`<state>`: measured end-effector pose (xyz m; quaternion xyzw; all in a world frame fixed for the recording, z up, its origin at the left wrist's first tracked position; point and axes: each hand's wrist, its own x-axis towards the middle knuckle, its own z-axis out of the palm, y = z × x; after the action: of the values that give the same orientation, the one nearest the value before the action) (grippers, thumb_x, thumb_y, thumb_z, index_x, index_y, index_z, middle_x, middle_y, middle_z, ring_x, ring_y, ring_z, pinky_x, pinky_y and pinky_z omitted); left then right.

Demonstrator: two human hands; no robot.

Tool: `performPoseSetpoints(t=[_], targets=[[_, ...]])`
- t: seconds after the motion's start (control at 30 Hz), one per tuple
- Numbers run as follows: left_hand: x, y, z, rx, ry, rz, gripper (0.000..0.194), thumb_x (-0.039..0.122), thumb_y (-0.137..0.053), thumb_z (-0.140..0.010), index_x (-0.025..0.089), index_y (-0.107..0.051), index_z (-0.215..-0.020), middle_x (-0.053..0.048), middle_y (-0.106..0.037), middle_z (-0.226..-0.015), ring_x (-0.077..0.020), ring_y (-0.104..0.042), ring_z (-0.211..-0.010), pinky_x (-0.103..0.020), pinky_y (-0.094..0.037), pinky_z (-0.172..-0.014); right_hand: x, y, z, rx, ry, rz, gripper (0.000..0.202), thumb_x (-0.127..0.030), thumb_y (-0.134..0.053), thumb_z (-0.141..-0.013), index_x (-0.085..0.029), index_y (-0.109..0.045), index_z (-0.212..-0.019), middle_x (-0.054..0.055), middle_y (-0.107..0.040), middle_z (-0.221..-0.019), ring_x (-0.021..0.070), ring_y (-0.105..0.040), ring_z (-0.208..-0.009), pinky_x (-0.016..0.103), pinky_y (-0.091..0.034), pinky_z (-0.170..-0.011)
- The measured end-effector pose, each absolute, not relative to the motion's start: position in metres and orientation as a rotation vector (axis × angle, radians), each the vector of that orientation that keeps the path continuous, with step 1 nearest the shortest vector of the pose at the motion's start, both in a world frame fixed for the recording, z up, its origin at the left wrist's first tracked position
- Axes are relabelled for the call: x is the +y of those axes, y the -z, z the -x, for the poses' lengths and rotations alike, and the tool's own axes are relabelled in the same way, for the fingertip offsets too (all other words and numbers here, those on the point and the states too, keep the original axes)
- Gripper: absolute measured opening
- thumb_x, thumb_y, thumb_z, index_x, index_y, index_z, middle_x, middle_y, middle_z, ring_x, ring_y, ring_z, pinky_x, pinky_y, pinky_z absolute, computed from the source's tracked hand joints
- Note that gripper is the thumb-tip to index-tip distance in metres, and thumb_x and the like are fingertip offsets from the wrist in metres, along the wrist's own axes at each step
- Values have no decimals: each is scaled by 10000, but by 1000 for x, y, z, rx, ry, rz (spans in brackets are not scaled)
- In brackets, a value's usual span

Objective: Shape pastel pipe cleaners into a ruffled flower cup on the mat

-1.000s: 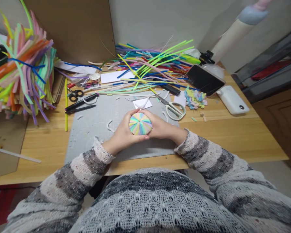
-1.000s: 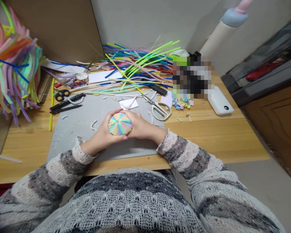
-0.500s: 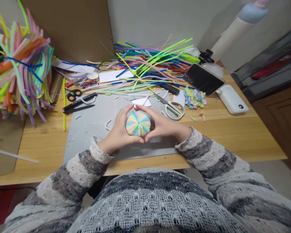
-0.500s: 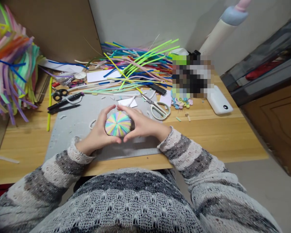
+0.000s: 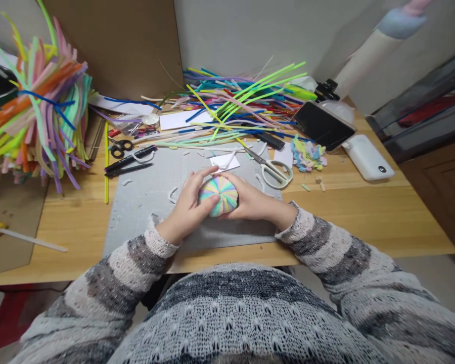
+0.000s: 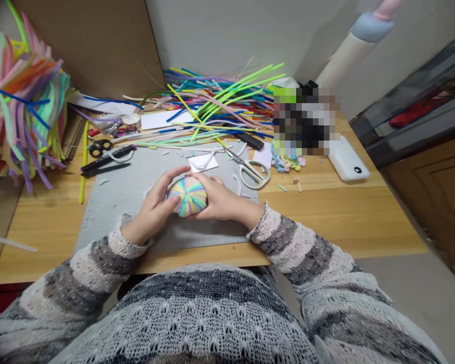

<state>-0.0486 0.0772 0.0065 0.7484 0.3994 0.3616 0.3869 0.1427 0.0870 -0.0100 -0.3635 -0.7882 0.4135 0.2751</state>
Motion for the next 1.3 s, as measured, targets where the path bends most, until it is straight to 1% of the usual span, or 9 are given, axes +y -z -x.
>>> performPoseSetpoints(t=[0.07,0.17,0.3,0.47,0.57,0.73,1.0,1.17,1.3], targets=[[78,-16,44,1051,-924,-1980,370,378,-516,-888,278,-553,-1242,-56,-549,-1330,-278,-457,-1275,-568,-136,-1149,86,10,-142,-2117,-1094,974,844,-363,-801,-630,-210,-357,-1331,140,-446,-1361,316,-435,-1257,530,-347,-1065],[81,-20,39,1003,-833,-2038,279,286,-509,-891,278,-634,-1141,-47,-564,-1323,-259,-472,-1265,-569,-164,-1139,86,12,-140,-2123,-1060,972,790,-355,-790,-641,-228,-390,-1310,126,-455,-1346,318,-416,-1271,546,-332,-1072],[85,-11,39,883,-898,-1972,270,260,-482,-905,275,-663,-1106,-56,-552,-1332,-243,-474,-1263,-535,-253,-1125,87,15,-138,-2115,-1040,951,783,-345,-801,-621,-225,-419,-1293,118,-451,-1344,309,-393,-1295,531,-295,-1108],[86,-3,42,795,-940,-1910,255,260,-489,-909,282,-673,-1083,-48,-543,-1339,-247,-457,-1282,-542,-278,-1117,88,17,-134,-2078,-1077,994,816,-325,-819,-581,-185,-416,-1277,143,-460,-1319,324,-419,-1270,558,-304,-1090],[85,-3,42,767,-951,-1915,248,264,-493,-907,274,-669,-1081,-56,-531,-1352,-246,-455,-1284,-542,-290,-1112,88,18,-132,-2071,-1097,1005,843,-320,-823,-570,-210,-403,-1292,135,-437,-1337,325,-376,-1308,560,-277,-1107],[85,-3,40,796,-963,-1957,242,260,-488,-903,256,-665,-1068,-74,-535,-1338,-241,-446,-1291,-554,-257,-1122,87,18,-133,-2042,-1160,975,895,-322,-812,-591,-245,-336,-1345,129,-377,-1407,316,-346,-1342,546,-266,-1124],[87,-3,42,815,-955,-1985,253,312,-499,-881,272,-681,-1051,-63,-553,-1316,-254,-467,-1265,-556,-115,-1159,85,17,-132,-2015,-1128,978,884,-377,-809,-601,-203,-349,-1335,139,-414,-1370,323,-397,-1298,545,-309,-1096],[87,-9,42,823,-908,-2005,273,277,-531,-819,267,-697,-1035,-74,-532,-1315,-284,-453,-1260,-574,-208,-1125,85,13,-132,-2026,-1126,931,847,-349,-800,-610,-218,-359,-1321,128,-414,-1372,303,-404,-1293,513,-325,-1096],[87,-7,42,751,-934,-1980,283,258,-512,-836,278,-690,-1055,-67,-515,-1314,-273,-435,-1272,-527,-295,-1102,85,13,-132,-2032,-1138,968,883,-343,-810,-589,-218,-344,-1329,132,-407,-1367,314,-388,-1303,528,-314,-1099]])
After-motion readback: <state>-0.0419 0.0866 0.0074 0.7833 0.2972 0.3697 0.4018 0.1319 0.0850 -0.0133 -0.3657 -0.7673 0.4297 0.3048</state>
